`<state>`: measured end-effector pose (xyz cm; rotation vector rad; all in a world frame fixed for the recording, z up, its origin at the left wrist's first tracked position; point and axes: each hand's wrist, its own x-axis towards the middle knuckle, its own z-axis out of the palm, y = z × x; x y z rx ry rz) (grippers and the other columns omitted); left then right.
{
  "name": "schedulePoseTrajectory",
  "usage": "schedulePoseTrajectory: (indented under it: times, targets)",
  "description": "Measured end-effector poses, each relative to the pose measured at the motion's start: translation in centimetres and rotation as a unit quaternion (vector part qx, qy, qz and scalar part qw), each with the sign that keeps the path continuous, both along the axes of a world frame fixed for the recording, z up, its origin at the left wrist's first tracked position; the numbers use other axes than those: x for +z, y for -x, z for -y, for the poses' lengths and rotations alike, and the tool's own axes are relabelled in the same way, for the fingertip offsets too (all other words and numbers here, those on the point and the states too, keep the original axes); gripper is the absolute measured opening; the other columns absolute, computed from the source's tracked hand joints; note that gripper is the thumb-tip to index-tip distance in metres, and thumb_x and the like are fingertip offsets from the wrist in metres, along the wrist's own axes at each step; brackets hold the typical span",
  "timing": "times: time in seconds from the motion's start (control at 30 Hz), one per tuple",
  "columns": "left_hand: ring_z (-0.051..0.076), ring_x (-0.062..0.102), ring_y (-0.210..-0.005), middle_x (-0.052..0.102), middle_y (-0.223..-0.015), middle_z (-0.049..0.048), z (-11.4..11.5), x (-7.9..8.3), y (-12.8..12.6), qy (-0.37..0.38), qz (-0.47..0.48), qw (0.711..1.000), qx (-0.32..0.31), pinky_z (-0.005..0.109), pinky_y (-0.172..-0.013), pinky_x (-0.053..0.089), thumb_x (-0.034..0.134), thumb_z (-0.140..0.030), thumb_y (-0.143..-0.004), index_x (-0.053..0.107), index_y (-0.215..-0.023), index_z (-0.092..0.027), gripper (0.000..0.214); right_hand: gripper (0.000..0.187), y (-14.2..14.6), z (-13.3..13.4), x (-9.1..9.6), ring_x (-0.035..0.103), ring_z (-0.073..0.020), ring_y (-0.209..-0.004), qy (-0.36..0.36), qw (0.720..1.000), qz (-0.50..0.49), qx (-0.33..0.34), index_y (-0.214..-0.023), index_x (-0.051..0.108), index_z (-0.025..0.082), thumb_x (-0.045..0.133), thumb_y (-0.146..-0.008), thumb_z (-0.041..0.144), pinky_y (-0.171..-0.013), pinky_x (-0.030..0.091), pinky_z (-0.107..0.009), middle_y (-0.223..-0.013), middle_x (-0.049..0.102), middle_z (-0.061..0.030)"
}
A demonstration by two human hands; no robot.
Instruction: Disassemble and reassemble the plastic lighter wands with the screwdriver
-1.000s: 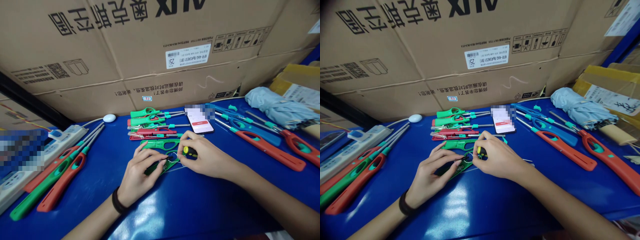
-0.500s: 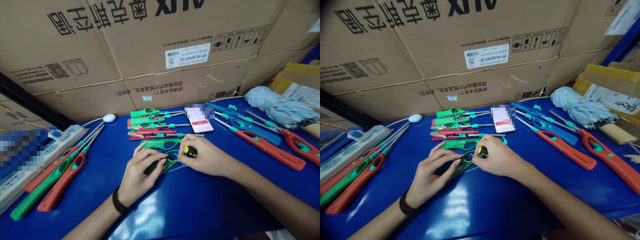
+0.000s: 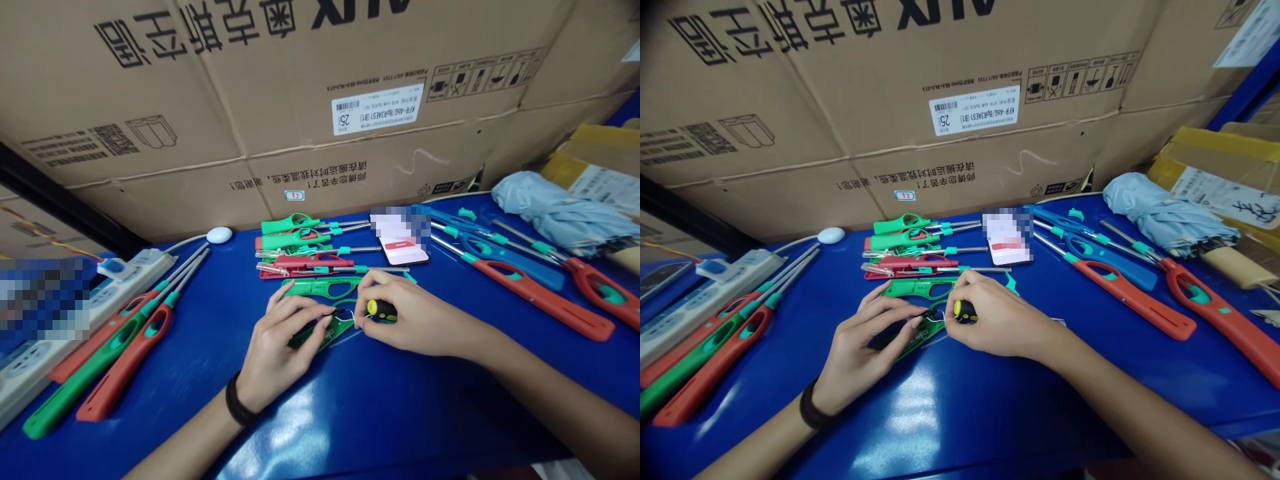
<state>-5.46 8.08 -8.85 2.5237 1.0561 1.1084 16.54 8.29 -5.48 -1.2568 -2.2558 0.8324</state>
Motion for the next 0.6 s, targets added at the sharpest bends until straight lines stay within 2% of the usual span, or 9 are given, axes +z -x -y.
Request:
schedulePoseTrajectory:
  times: [0.23, 0.47, 0.6]
  targets:
    - [0.015, 0.064, -0.081, 0.069, -0.090, 0.0015, -0.13, -0.05, 0.18, 0.008, 0.010, 1.000, -0.009, 0.046, -0.105, 0.037, 0.060, -0.015, -0.084, 0.067, -0.099, -0.023, 0.018, 0.009, -0.17, -0.03, -0.17, 0.058, -0.0147, -0.083, -0.021, 0.999, 0.025, 0.004, -0.084, 0.064, 0.021, 0.054, -0.084, 0.022, -0.079, 0.045, -0.031, -0.096, 0.055, -0.0031]
    - [0.015, 0.064, -0.080, 0.069, -0.089, 0.0011, -0.16, -0.01, 0.02, 0.009, 0.009, 1.000, -0.008, 0.046, -0.105, 0.037, 0.060, -0.017, -0.084, 0.067, -0.099, -0.023, 0.018, 0.011, -0.16, 0.05, 0.36, 0.057, -0.0134, -0.075, -0.056, 0.996, 0.058, 0.039, -0.089, 0.061, 0.020, 0.053, -0.083, 0.016, -0.067, 0.045, -0.027, -0.096, 0.055, -0.0026]
    - [0.015, 0.064, -0.081, 0.069, -0.089, 0.0013, -0.11, -0.10, -0.07, 0.011, 0.002, 1.000, 0.002, 0.048, -0.105, 0.036, 0.059, -0.017, -0.084, 0.067, -0.099, -0.024, 0.018, 0.009, -0.35, 0.22, 0.43, 0.056, -0.0118, -0.072, -0.054, 0.994, 0.065, 0.071, -0.083, 0.061, 0.021, 0.055, -0.080, 0.016, -0.063, 0.044, -0.025, -0.097, 0.055, -0.0008]
